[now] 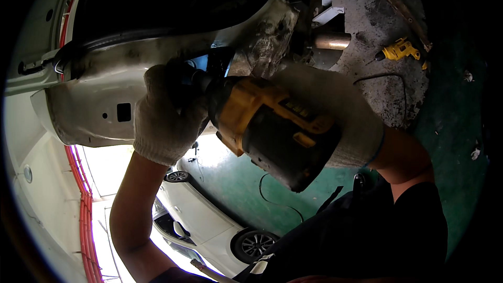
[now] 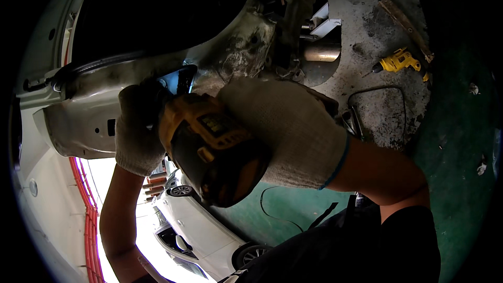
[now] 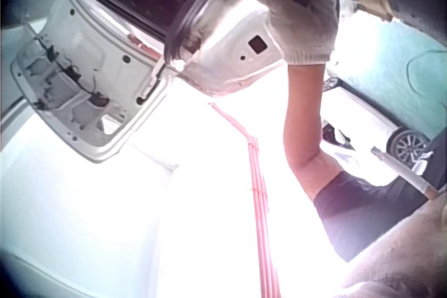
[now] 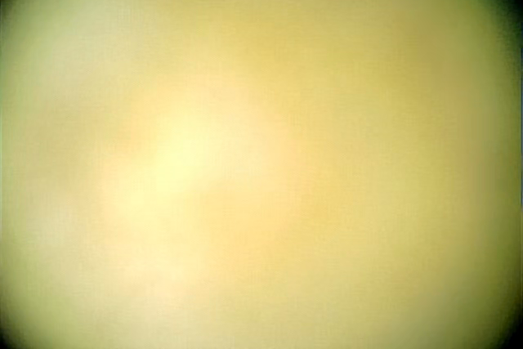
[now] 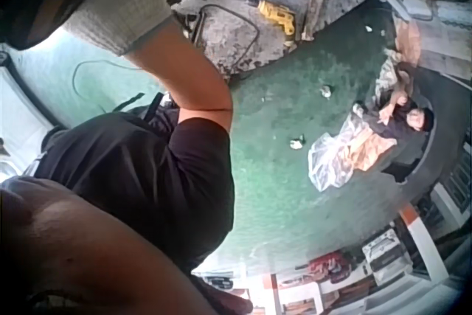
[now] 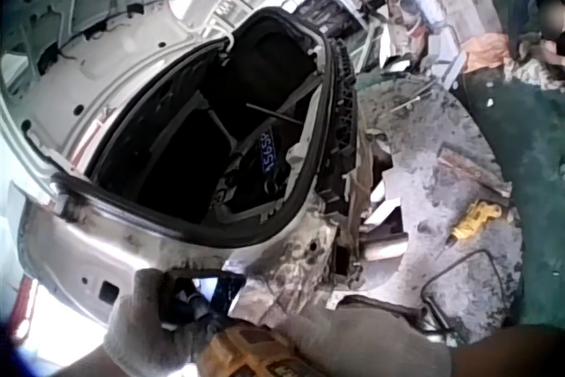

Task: The person uses a yellow power drill to fasten screws into the rear bumper area of a white car. After securing fasteners, the person aligns and fits a black plastic bumper trim piece along the lower edge of the bumper, pressing it into place.

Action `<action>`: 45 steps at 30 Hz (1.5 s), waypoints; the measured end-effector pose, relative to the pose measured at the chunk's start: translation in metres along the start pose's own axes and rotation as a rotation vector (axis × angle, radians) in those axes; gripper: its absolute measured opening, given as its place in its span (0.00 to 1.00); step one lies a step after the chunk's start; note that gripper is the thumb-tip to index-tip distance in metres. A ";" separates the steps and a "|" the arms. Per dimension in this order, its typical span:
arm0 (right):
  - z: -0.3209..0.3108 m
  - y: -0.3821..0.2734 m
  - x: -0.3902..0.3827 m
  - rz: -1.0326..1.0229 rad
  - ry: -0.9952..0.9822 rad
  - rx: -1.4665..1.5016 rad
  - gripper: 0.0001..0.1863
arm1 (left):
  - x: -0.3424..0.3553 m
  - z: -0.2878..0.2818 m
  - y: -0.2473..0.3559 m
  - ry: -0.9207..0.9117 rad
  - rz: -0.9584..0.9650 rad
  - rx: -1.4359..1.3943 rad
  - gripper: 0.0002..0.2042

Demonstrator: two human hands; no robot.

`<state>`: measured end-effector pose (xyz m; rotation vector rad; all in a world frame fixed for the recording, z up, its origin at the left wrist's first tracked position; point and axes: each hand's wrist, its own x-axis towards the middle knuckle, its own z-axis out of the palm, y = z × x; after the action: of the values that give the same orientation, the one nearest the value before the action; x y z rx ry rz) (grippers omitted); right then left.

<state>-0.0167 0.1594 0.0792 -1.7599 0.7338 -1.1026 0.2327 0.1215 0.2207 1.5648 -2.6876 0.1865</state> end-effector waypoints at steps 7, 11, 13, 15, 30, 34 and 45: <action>0.006 0.015 0.003 0.104 -0.022 -0.048 0.26 | 0.001 0.003 0.002 0.038 0.057 -0.029 0.29; 0.015 0.023 0.000 -0.059 0.100 -0.042 0.23 | 0.002 0.006 0.006 0.073 0.030 -0.009 0.29; 0.000 0.019 0.002 0.006 0.000 0.051 0.22 | -0.001 0.004 0.004 0.002 -0.010 -0.098 0.32; -0.009 0.018 0.007 0.002 -0.029 0.084 0.23 | -0.008 0.010 -0.006 -0.005 -0.038 -0.202 0.33; -0.044 0.003 0.027 0.013 -0.271 0.063 0.33 | 0.014 -0.002 0.009 0.003 -0.008 -0.146 0.17; -0.052 0.002 0.032 0.018 -0.357 0.081 0.34 | 0.021 -0.012 0.016 -0.086 -0.057 -0.038 0.19; -0.058 0.002 0.040 -0.004 -0.341 0.111 0.41 | 0.018 -0.001 0.011 -0.002 -0.102 -0.042 0.17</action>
<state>-0.0526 0.1036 0.1032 -1.7927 0.4522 -0.8004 0.2146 0.1115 0.2220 1.6849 -2.5868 0.1247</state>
